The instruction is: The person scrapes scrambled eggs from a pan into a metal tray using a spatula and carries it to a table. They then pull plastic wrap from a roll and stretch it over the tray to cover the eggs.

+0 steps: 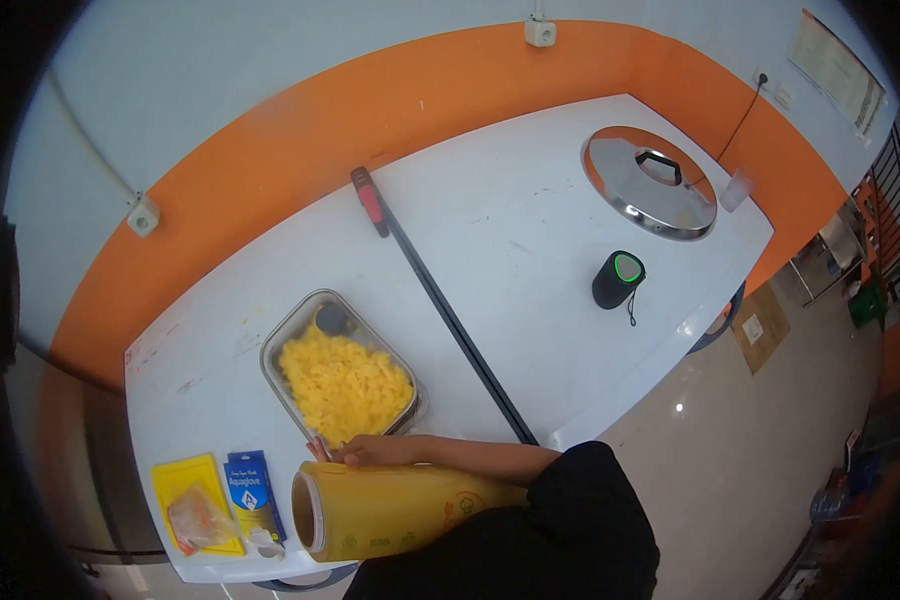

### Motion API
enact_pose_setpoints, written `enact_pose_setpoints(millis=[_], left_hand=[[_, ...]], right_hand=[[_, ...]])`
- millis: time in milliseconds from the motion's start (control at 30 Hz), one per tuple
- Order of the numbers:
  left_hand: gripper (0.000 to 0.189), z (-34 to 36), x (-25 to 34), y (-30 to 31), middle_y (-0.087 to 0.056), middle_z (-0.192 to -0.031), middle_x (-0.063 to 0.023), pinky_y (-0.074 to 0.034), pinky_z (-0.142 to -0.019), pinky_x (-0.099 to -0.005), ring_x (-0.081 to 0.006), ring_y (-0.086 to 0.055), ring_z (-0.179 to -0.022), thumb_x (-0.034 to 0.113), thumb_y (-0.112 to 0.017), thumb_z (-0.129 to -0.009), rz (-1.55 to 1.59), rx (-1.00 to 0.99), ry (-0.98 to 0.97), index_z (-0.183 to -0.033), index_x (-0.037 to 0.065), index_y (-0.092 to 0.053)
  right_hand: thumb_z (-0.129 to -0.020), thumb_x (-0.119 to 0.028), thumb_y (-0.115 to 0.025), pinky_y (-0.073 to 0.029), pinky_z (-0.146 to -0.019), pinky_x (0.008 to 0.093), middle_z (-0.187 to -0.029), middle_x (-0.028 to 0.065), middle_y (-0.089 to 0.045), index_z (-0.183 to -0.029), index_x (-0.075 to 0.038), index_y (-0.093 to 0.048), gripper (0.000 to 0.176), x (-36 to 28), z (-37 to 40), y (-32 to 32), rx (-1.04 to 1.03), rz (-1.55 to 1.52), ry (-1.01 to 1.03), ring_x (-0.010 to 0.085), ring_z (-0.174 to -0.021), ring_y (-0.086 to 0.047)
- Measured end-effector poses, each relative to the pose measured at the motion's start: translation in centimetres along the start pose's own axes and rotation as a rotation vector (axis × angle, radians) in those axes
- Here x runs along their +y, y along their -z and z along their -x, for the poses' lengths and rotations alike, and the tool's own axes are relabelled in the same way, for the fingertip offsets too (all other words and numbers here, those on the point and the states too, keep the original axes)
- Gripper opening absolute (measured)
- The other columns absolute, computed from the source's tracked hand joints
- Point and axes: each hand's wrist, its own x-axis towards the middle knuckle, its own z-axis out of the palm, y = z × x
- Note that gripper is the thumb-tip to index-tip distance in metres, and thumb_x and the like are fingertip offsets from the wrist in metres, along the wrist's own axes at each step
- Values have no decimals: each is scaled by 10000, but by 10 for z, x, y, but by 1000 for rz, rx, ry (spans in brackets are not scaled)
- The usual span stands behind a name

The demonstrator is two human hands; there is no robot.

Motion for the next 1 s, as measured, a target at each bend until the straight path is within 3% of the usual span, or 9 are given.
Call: enact_pose_setpoints(millis=[100, 200, 267, 300, 367, 467, 567, 933, 1000], left_hand=[[316, -20, 12, -2, -583, -1051, -42, -274, -933, -482, -227, -525, -994, 360, -461, -863, -79, 83, -29, -1069, 148, -571], [314, -42, 21, 3, -584, -1056, -44, -255, -942, -498, -233, -523, -999, 357, -469, -856, -172, 161, -45, -1070, 153, -575], [314, -49, 21, 7, -585, -1059, -44, -241, -948, -508, -237, -522, -1003, 355, -474, -851, -232, 203, -53, -1070, 156, -578], [313, 20, 1, -7, -585, -1060, -45, -235, -951, -514, -239, -521, -1004, 354, -477, -849, -265, 223, -65, -1071, 158, -579], [313, 18, 1, -6, -586, -1063, -45, -222, -957, -525, -243, -519, -1008, 352, -482, -845, -331, 256, -97, -1072, 162, -582], [313, 16, 9, -13, -587, -1068, -46, -202, -966, -541, -249, -517, -1013, 349, -490, -838, -429, 298, -157, -1073, 167, -587], [313, 50, -18, -3, -588, -1072, -47, -182, -975, -557, -255, -515, -1018, 346, -498, -831, -517, 341, -212, -1074, 172, -591], [317, 27, 4, -19, -591, -1087, -51, -116, -1005, -610, -274, -508, -1035, 337, -524, -809, -782, 457, -293, -1078, 190, -605], [314, 31, -2, -21, -537, -1197, 5, -78, -1000, -662, -267, -352, -1231, 422, -490, -841, -783, 304, -203, -1033, 198, -598]], right_hand=[[-822, -654, -362, -370, -738, 319, -804, 98, -561, -898, 10, -578, 702, -1, 5, -1, 71, -41, 46, 167, -773, -498], [-882, -478, -409, -380, -762, 301, -884, 121, -586, -1004, 22, -585, 544, 7, 7, 6, 70, -109, -28, 184, -812, -519], [-852, -288, -459, -401, -756, 307, -937, 136, -596, -1059, 45, -560, 405, -2, 5, 13, 64, 93, -150, 191, -866, -542], [-852, -288, -459, -401, -756, 307, -937, 136, -596, -1059, 45, -560, 405, 8, 5, 14, 58, 95, -150, 191, -866, -542], [-787, -121, -432, -410, -791, 330, -984, 152, -601, -1061, 33, -562, 340, 34, 6, 17, 178, 66, -182, 227, -900, -556], [-772, -99, -427, -416, -814, 346, -982, 159, -605, -1047, 20, -575, 334, 17, 2, 18, 107, 348, -293, 261, -900, -568], [-765, -89, -427, -420, -810, 354, -948, 160, -616, -1006, 18, -594, 312, 21, 2, 7, 59, 505, -192, 279, -881, -572], [-744, -97, -467, -405, -629, 237, -730, 78, -617, -854, 34, -634, 238, 17, 28, -3, 282, 27, -57, 104, -681, -546], [-743, -78, -472, -364, -611, 242, -637, 31, -506, -750, 63, -564, 168, 15, 36, -1, 322, -160, -62, 94, -645, -455]])
